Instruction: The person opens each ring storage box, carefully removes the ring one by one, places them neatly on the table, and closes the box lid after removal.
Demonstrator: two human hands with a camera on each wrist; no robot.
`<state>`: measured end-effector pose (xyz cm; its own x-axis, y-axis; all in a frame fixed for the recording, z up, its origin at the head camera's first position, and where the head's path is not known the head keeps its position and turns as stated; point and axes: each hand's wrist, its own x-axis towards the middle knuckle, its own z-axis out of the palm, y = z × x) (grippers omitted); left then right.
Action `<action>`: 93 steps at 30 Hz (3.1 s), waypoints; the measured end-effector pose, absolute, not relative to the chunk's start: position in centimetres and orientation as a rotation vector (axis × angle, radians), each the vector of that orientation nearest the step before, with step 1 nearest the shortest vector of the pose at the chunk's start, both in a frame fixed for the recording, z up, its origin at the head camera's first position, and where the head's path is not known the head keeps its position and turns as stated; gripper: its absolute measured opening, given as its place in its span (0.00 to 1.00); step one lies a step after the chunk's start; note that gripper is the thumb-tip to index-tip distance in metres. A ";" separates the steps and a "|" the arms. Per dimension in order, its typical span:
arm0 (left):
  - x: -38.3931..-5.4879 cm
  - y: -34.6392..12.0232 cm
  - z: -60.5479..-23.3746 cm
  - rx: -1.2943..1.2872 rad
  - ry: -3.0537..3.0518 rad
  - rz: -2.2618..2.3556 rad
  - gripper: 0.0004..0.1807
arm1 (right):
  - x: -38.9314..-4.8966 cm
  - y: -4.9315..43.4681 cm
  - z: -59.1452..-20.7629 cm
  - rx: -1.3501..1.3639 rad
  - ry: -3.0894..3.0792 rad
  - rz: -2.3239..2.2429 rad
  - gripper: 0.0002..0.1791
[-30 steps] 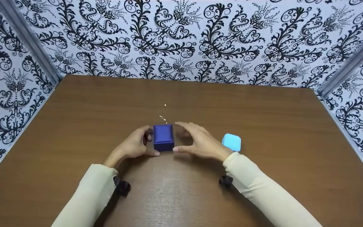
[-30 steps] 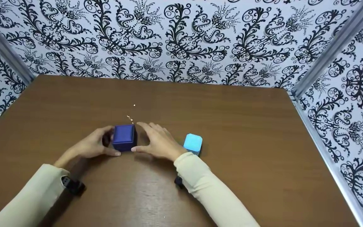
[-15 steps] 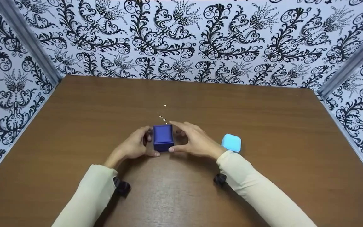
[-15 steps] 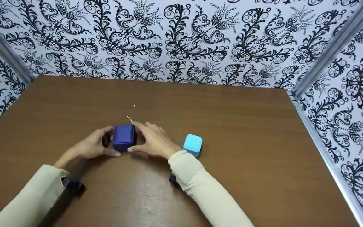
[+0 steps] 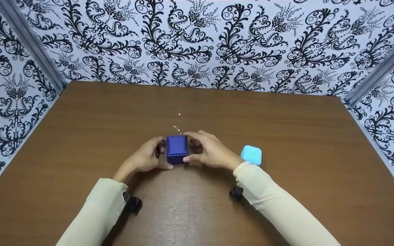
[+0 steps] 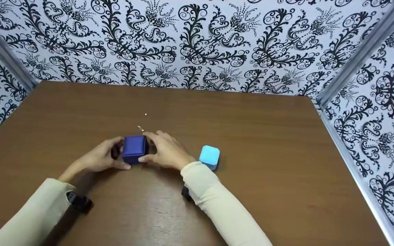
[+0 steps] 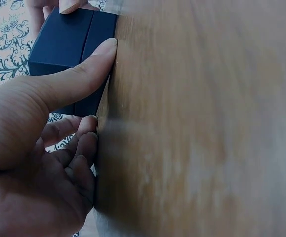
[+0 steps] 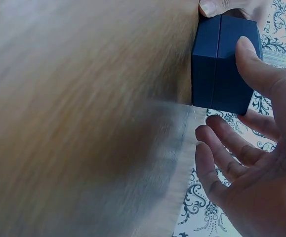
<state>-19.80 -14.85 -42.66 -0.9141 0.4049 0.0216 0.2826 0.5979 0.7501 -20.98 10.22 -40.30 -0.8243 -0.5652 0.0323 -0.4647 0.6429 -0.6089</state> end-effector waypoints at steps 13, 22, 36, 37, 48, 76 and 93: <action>-19.7 -14.9 -42.6 0.550 2.665 1.222 0.45 | -21.3 10.0 -39.8 -0.809 2.694 -0.881 0.42; -19.5 -14.8 -42.5 0.544 2.675 1.224 0.41 | -21.9 10.2 -39.4 -0.857 2.632 -0.926 0.39; -19.6 -14.8 -42.7 0.573 2.703 1.202 0.41 | -23.2 10.2 -39.0 -0.893 2.470 -1.045 0.33; -19.6 -14.8 -42.7 0.572 2.704 1.204 0.41 | -23.3 10.2 -38.9 -0.892 2.461 -1.048 0.32; -19.6 -14.8 -42.7 0.568 2.693 1.227 0.46 | -23.9 10.2 -38.5 -0.848 2.377 -1.061 0.30; -19.7 -14.9 -42.9 0.540 2.662 1.225 0.45 | -24.8 10.0 -38.6 -0.699 2.281 -1.156 0.27; -19.6 -14.8 -42.8 0.532 2.652 1.233 0.35 | -25.2 9.6 -39.1 -0.588 2.235 -1.216 0.30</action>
